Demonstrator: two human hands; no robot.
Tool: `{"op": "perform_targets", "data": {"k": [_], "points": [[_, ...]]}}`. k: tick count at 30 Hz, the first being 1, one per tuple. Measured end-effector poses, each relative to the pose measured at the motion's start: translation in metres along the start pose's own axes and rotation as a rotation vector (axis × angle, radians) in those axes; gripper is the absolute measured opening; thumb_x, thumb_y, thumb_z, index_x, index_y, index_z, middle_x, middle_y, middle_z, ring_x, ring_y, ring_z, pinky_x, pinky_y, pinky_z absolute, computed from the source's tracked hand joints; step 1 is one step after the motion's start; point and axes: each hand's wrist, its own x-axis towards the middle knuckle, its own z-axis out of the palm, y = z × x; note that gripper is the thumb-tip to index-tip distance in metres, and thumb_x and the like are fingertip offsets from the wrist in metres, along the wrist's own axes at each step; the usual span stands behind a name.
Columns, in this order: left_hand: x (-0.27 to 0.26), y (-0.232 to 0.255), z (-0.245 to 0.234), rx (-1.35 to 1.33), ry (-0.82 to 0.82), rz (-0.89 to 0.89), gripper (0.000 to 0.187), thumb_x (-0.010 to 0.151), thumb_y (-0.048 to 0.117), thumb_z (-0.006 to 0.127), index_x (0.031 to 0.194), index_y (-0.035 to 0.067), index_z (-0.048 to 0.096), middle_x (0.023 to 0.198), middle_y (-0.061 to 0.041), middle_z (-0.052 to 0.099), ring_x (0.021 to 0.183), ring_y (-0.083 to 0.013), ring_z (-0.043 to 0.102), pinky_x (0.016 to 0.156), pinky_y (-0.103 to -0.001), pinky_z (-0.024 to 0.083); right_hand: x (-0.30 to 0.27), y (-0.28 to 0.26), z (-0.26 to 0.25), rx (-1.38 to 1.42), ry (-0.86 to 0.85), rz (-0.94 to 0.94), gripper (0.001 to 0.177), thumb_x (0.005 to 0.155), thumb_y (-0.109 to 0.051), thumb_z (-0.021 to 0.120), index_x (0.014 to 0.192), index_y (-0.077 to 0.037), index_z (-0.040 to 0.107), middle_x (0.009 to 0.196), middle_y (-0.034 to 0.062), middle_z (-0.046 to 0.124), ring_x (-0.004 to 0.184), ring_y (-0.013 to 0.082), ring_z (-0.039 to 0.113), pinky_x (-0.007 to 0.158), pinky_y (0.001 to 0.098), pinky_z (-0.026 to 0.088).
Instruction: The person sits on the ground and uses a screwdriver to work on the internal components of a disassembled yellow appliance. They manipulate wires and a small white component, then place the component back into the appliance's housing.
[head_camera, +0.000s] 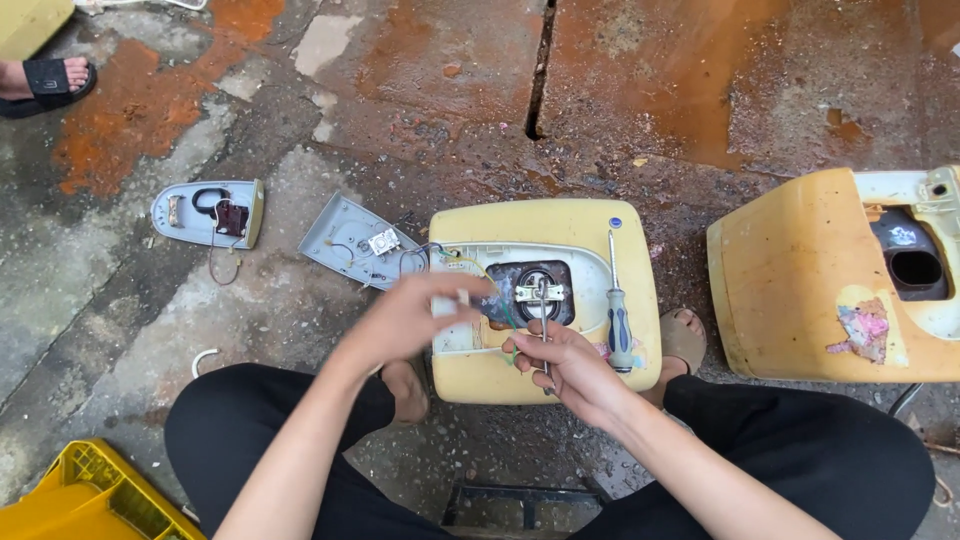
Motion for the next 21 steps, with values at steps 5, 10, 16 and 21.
{"op": "perform_targets", "data": {"k": [5,10,16,21], "points": [[0.043,-0.076,-0.011,0.621,0.241,-0.062,0.035,0.099,0.023,0.064,0.133,0.016,0.068,0.125,-0.004,0.068,0.121,-0.0242,0.062,0.101,-0.041,0.051,-0.001,0.002,0.001,-0.071,0.043,-0.027,0.022,0.1,-0.007,0.066,0.101,-0.009,0.045,0.083,0.0007,0.051,0.068,0.0141,0.058,0.044,0.019,0.031],[0.054,-0.109,0.0,0.742,0.271,-0.11,0.021,0.102,0.024,0.062,0.11,0.015,0.079,0.092,-0.005,0.074,0.091,-0.0256,0.073,0.083,-0.039,0.06,-0.003,-0.003,0.0,-0.185,0.145,-0.014,0.018,0.098,-0.002,0.066,0.101,-0.006,0.049,0.077,0.0017,0.049,0.064,0.0152,0.056,0.045,0.0208,0.032],[0.06,-0.159,0.025,0.287,0.297,-0.331,0.018,0.086,0.01,0.077,0.103,0.007,0.079,0.092,-0.012,0.079,0.087,-0.0319,0.077,0.072,-0.045,0.061,0.015,0.001,-0.017,-0.37,0.276,-0.081,0.015,0.095,-0.005,0.067,0.106,0.001,0.058,0.08,0.0104,0.065,0.063,0.0174,0.06,0.045,0.0228,0.036],[0.065,-0.176,0.036,0.029,0.289,-0.478,0.022,0.088,0.0,0.073,0.109,-0.005,0.072,0.076,-0.014,0.076,0.074,-0.0252,0.076,0.072,-0.039,0.06,0.032,0.008,-0.028,-0.446,0.337,-0.21,0.024,0.092,-0.008,0.07,0.11,0.005,0.063,0.086,0.0119,0.072,0.071,0.013,0.062,0.049,0.0204,0.042]]}}
